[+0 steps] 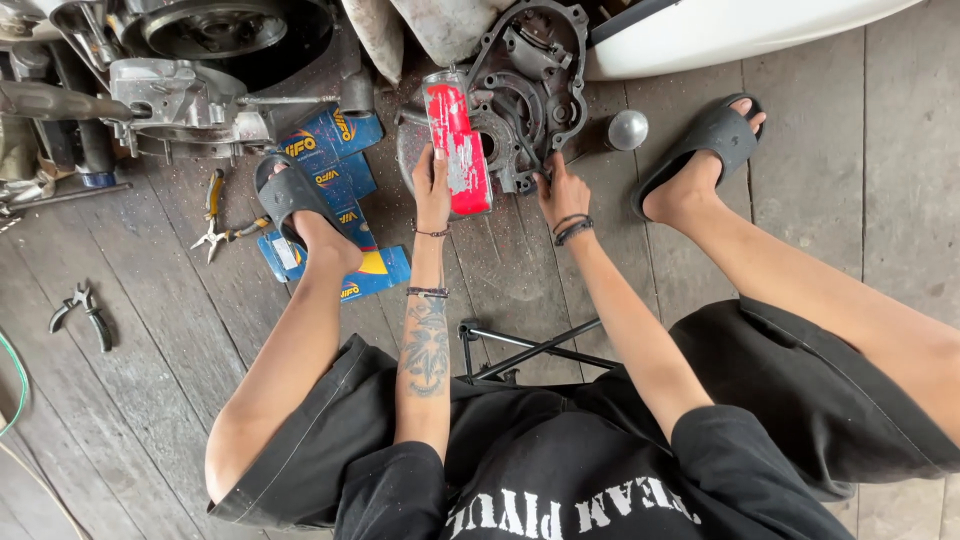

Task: The person sands a metal engine casing with a red sanding block, moving it back and forth across the surface. The person repositions the part and continues sanding different areas.

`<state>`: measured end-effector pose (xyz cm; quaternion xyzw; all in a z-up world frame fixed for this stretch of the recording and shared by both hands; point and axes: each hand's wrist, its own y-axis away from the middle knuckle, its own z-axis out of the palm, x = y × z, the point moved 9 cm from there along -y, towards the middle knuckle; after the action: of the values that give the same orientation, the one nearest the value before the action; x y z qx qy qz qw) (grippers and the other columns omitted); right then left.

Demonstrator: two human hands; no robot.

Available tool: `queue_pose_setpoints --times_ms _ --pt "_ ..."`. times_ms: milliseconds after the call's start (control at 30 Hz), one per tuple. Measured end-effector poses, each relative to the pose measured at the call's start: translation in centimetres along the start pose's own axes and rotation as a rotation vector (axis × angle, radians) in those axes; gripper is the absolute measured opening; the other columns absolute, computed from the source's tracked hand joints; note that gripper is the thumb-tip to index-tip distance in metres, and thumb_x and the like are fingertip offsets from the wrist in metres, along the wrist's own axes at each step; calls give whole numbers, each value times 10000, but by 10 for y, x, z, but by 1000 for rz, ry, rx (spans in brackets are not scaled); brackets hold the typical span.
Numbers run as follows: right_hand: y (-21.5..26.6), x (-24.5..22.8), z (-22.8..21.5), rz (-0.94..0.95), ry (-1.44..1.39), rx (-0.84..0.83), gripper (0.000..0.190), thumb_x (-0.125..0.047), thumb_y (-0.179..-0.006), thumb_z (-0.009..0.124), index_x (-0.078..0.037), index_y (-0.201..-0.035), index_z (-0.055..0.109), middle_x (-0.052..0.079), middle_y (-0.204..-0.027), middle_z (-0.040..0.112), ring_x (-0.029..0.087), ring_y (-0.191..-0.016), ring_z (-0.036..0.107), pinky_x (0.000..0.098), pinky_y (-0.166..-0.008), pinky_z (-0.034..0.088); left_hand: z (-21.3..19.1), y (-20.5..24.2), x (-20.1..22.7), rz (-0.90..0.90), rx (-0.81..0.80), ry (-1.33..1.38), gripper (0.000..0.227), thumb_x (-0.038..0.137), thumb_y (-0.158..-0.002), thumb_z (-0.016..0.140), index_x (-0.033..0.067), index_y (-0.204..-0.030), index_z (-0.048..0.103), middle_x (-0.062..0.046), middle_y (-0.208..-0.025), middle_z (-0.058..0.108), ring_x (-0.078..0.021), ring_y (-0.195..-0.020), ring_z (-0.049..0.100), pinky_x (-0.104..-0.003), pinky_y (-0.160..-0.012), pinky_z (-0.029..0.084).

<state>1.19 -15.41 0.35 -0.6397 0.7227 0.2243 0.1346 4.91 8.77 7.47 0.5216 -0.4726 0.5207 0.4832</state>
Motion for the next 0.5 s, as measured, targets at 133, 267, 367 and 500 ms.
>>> queue_pose_setpoints --times_ms 133,267,367,500 --pt "24 2 -18 18 -283 145 125 -200 -1079 515 -103 -1134 457 169 -661 652 462 -645 688 545 -535 493 -4 -4 -30 11 -3 15 340 314 -1117 425 63 -1023 634 -42 -872 618 -108 -827 561 -311 -792 478" --pt "13 16 -34 34 -377 336 157 -233 -1121 377 -109 -1208 419 119 -646 644 387 -609 672 485 -539 499 11 -6 -57 -31 5 68 359 354 -1115 393 78 -1051 614 -60 -887 636 -138 -805 616 -316 -785 491" --pt "-21 17 -40 74 -350 345 219 -328 -1124 397 -129 -1192 457 137 -689 678 427 -667 690 533 -583 517 25 -12 -82 -57 13 83 389 384 -1116 373 80 -1095 616 -75 -912 643 -164 -828 649 -330 -803 502" --pt "-51 64 -28 284 -448 461 426 -514 -1110 382 -145 -1056 589 165 -903 720 433 -885 714 521 -765 563 50 -18 -70 -39 75 56 402 370 -1120 443 4 -1100 607 -98 -962 633 -161 -954 601 -379 -887 506"
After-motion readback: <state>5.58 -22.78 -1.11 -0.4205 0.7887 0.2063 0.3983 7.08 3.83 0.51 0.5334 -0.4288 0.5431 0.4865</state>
